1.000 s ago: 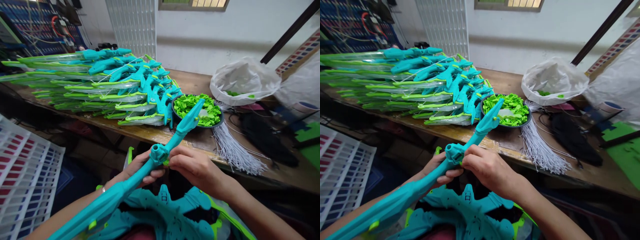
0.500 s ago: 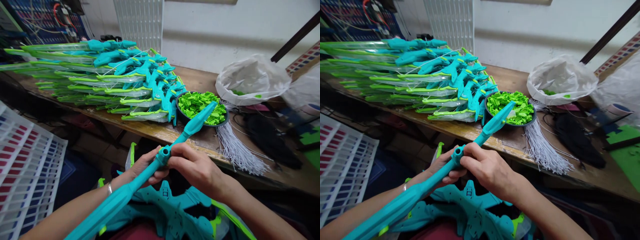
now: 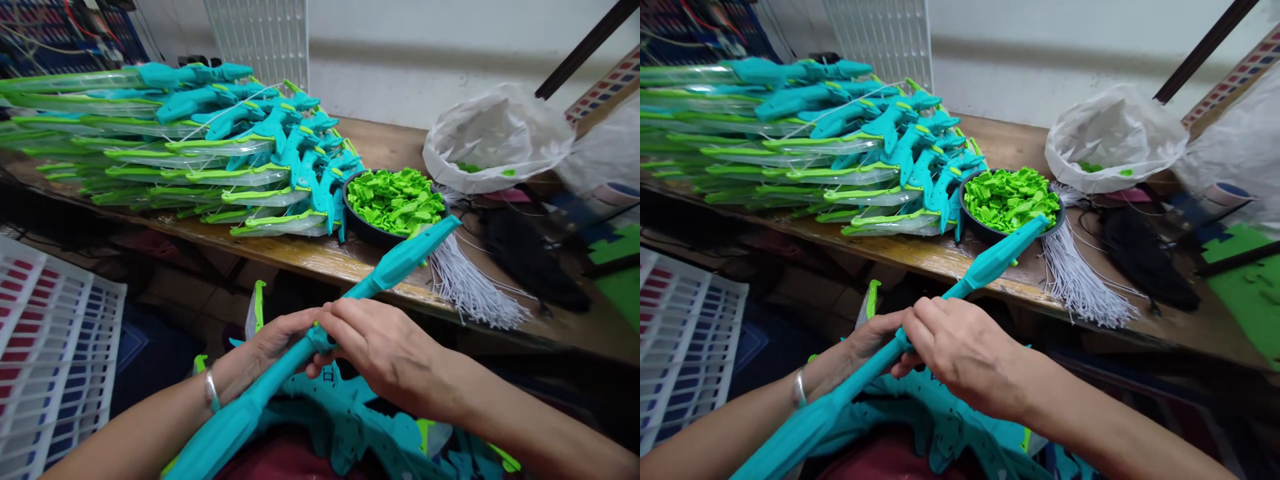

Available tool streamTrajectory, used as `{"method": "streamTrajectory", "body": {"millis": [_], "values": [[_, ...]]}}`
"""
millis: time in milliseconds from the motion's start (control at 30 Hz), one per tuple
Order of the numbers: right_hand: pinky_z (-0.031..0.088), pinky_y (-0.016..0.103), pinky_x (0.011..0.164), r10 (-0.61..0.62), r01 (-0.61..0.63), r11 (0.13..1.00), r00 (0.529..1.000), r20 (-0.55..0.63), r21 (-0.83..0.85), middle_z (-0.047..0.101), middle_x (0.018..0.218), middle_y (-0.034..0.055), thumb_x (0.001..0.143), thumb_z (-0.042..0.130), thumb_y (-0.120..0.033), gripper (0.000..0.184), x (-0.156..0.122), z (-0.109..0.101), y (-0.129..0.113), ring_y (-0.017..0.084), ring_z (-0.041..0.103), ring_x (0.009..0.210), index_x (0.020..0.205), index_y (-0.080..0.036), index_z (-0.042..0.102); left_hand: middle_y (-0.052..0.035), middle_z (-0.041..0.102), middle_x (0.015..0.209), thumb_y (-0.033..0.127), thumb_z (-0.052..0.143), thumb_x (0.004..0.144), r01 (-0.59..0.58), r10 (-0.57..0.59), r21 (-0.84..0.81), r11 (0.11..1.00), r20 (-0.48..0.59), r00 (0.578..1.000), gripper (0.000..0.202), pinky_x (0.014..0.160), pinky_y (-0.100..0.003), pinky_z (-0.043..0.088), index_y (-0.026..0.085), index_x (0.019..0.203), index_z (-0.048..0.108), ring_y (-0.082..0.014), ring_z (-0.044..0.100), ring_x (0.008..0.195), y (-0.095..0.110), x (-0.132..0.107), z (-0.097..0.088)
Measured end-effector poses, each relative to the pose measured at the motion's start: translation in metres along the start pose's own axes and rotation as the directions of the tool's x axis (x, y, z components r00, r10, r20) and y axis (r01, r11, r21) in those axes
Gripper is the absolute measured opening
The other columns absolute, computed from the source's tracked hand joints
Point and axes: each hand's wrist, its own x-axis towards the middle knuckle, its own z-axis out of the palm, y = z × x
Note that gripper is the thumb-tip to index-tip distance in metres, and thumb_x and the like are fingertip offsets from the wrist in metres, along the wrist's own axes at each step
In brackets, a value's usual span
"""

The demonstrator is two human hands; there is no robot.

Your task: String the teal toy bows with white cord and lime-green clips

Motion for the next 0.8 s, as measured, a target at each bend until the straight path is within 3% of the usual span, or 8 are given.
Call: {"method": "streamTrajectory", "body": {"millis": [133,300,367,467,567,700,800], "values": [[0.054,0.037,0.067,-0.073,0.071,0.990,0.997,-0.008,-0.125,0.066,0.091,0.0113,0.103,0.036,-0.009,0.032,-0.005,-0.002,-0.011,0.024,0.062,0.075,0.114,-0.002,0.065,-0.0074,0.069,0.070,0.039,0.071,0.089,-0.041,0.041,0.053,0.998,0.003,0.999,0.029,0.050,-0.025,0.056,0.012,0.100,0.071,-0.0172,0.065,0.055,-0.006,-0.002,-0.002],[0.055,0.039,0.072,-0.198,0.172,0.939,0.978,-0.058,-0.296,0.071,0.108,0.0188,0.104,0.034,-0.008,0.035,-0.021,-0.003,-0.020,0.027,0.069,0.090,0.114,0.000,0.066,-0.0044,0.067,0.078,0.037,0.078,0.084,-0.054,0.053,0.044,0.998,0.031,0.998,0.032,0.051,-0.025,0.057,0.014,0.105,0.068,-0.0156,0.066,0.057,-0.014,-0.005,0.002],[0.056,0.039,0.073,-0.175,0.139,0.954,0.978,-0.114,-0.267,0.071,0.110,0.0197,0.105,0.034,-0.008,0.034,-0.028,0.001,-0.018,0.028,0.069,0.093,0.116,0.002,0.064,-0.0036,0.067,0.079,0.036,0.078,0.085,-0.064,0.064,0.058,0.996,-0.005,0.998,0.030,0.050,-0.023,0.056,0.014,0.104,0.069,-0.0137,0.064,0.056,-0.012,-0.005,0.006],[0.057,0.037,0.077,-0.020,0.002,0.995,0.982,-0.189,-0.095,0.070,0.113,0.0185,0.107,0.037,-0.012,0.031,-0.032,0.008,-0.011,0.026,0.068,0.097,0.123,0.000,0.061,-0.0039,0.067,0.074,0.039,0.077,0.085,-0.034,0.034,0.068,0.997,-0.003,0.999,0.030,0.049,-0.026,0.056,0.014,0.102,0.071,-0.0164,0.064,0.056,-0.009,-0.002,0.008],[0.056,0.034,0.081,0.107,-0.091,0.991,0.977,-0.182,0.097,0.069,0.114,0.0148,0.109,0.047,-0.026,0.028,-0.026,0.008,-0.005,0.022,0.066,0.099,0.123,-0.006,0.061,-0.0050,0.063,0.064,0.047,0.080,0.078,0.046,-0.046,-0.017,0.999,0.040,0.998,0.037,0.045,-0.027,0.053,0.011,0.085,0.073,-0.0167,0.060,0.053,-0.008,-0.001,0.006],[0.052,0.034,0.072,0.119,-0.110,0.985,0.991,-0.064,0.136,0.068,0.101,0.0095,0.104,0.060,-0.037,0.025,-0.009,-0.002,-0.003,0.023,0.061,0.092,0.102,-0.012,0.067,-0.0053,0.058,0.056,0.045,0.081,0.071,0.138,-0.137,-0.059,0.989,0.027,0.990,0.038,0.040,-0.024,0.046,0.009,0.065,0.069,-0.0125,0.050,0.046,-0.006,-0.005,0.009],[0.047,0.035,0.067,0.068,-0.065,0.993,0.997,-0.032,0.094,0.064,0.089,0.0061,0.098,0.069,-0.041,0.028,0.003,-0.011,-0.004,0.022,0.058,0.085,0.094,-0.014,0.065,-0.0072,0.056,0.052,0.047,0.078,0.066,0.142,-0.143,0.020,0.990,0.040,0.989,0.040,0.040,-0.026,0.044,0.010,0.058,0.067,-0.0163,0.052,0.047,-0.002,-0.008,0.017]]}}
